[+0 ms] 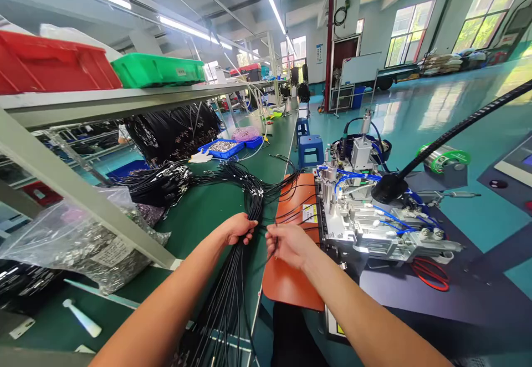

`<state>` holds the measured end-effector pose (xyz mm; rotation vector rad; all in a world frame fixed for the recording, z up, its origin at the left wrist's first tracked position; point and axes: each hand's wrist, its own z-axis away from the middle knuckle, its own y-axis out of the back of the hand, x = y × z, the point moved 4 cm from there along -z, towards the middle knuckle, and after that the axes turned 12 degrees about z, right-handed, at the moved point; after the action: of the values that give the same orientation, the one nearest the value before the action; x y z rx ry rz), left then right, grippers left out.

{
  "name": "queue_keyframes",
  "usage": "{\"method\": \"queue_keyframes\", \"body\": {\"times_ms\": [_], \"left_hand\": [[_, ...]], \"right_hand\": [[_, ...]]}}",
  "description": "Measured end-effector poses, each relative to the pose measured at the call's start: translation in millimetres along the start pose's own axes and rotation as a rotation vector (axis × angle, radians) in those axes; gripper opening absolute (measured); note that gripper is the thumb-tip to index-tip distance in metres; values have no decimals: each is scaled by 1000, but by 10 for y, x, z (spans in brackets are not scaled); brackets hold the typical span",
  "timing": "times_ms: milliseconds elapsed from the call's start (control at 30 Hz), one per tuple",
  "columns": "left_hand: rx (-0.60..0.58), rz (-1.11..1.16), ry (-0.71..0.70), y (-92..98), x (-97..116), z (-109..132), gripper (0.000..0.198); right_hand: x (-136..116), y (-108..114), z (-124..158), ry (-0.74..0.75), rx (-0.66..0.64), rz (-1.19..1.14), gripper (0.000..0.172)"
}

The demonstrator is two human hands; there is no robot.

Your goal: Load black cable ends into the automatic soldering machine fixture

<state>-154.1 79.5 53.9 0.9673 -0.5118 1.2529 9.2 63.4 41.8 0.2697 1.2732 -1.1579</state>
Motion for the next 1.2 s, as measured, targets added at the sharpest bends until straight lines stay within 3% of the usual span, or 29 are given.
{"method": "queue_keyframes", "body": {"times_ms": [100,267,333,433,567,633,667,700,733,767,833,900,1033,1200], "left_hand": [[75,-109,10,78,62,-33,24],[190,-270,-31,215,162,-55,17],[210,-305,-68,192,125,-52,13],[248,-357,-150,128,25,3,13],[334,-450,-357,-36,76,295,32],[246,-490,-545,-311,207,530,36],[48,-530,-763,-556,301,678,34],[-245,-546,-930,-830,353,834,34],[-520,-564,-1013,-1080,368,974,36],[-702,-588,-1048,-1279,373,1074,40],[-870,-647,-1052,-1550,373,1146,34],[-897,-673,-1038,-1673,375,1099,22],[-870,-638,-1050,-1720,363,942,16],[-677,-421,-984,-1758,280,760,10]], "right_hand": [[-32,-70,286,14,-43,0,21],[-169,-12,487,78,-14,48,7],[-30,68,611,36,-16,86,10],[325,255,900,14,55,159,31],[707,499,1287,12,158,470,42],[750,591,1419,30,198,583,39],[738,626,1471,45,203,638,35],[708,654,1519,67,194,695,31],[668,682,1566,92,182,756,27],[626,716,1617,112,178,816,26],[551,814,1725,135,209,902,26],[515,954,1821,112,302,908,28],[535,1187,1821,104,457,830,29],[551,1272,1623,249,546,373,31]]}}
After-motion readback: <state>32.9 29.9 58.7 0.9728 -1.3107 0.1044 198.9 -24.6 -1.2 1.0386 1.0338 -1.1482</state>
